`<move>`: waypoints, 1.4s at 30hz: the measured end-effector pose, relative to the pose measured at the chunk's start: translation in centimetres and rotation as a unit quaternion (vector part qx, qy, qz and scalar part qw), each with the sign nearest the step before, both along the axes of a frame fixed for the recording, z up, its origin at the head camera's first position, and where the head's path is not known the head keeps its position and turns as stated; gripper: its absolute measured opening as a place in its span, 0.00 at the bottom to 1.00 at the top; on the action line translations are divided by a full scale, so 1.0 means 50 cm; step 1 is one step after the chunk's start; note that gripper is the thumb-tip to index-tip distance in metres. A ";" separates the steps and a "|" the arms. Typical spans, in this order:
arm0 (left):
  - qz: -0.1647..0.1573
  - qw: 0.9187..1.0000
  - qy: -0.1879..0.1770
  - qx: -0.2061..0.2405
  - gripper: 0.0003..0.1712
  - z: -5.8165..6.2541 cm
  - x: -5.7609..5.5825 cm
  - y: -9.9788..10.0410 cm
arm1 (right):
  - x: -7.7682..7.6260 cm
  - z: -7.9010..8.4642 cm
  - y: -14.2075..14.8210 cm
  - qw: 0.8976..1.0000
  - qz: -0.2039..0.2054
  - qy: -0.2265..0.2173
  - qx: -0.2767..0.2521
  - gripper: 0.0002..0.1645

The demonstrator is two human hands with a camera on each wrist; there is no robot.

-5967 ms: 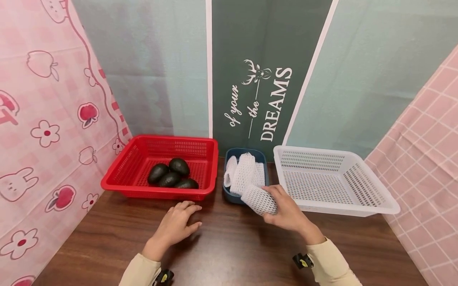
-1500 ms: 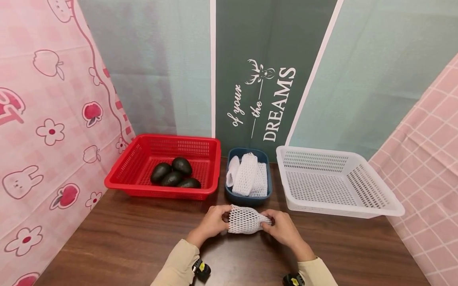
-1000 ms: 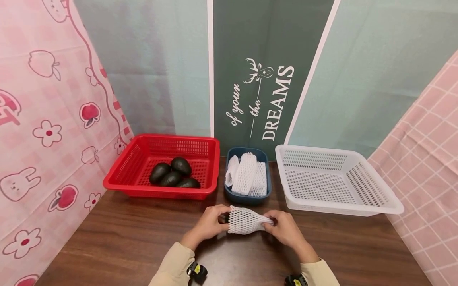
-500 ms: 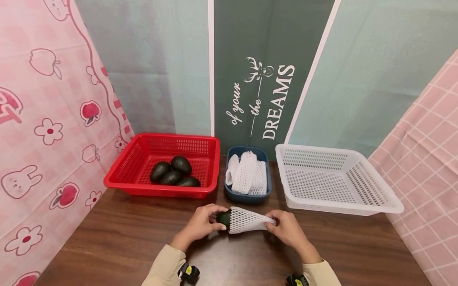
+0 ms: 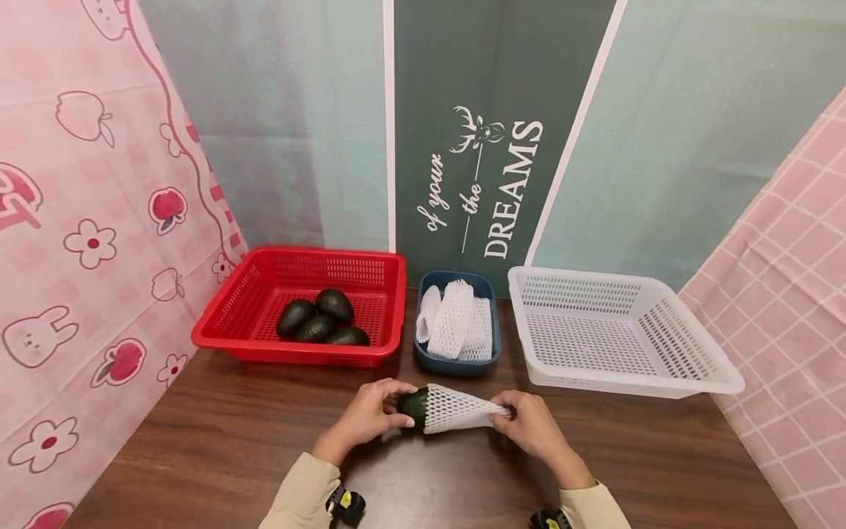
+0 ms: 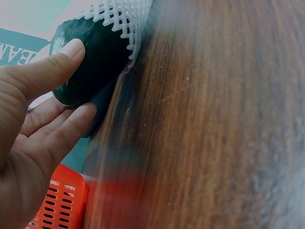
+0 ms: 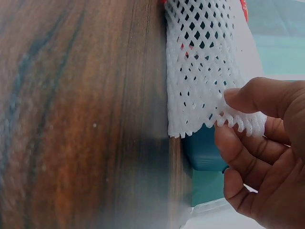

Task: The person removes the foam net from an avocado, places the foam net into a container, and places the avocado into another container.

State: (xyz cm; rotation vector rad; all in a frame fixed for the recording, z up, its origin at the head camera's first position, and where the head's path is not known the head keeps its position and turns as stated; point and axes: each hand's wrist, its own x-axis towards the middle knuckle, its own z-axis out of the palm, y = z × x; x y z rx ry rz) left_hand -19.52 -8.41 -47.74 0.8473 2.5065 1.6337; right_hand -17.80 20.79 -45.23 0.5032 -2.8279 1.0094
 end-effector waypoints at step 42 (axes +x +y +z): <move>0.020 0.995 0.059 -0.074 0.29 0.020 0.003 0.020 | 0.002 0.012 -0.046 0.991 0.024 0.127 0.031 0.15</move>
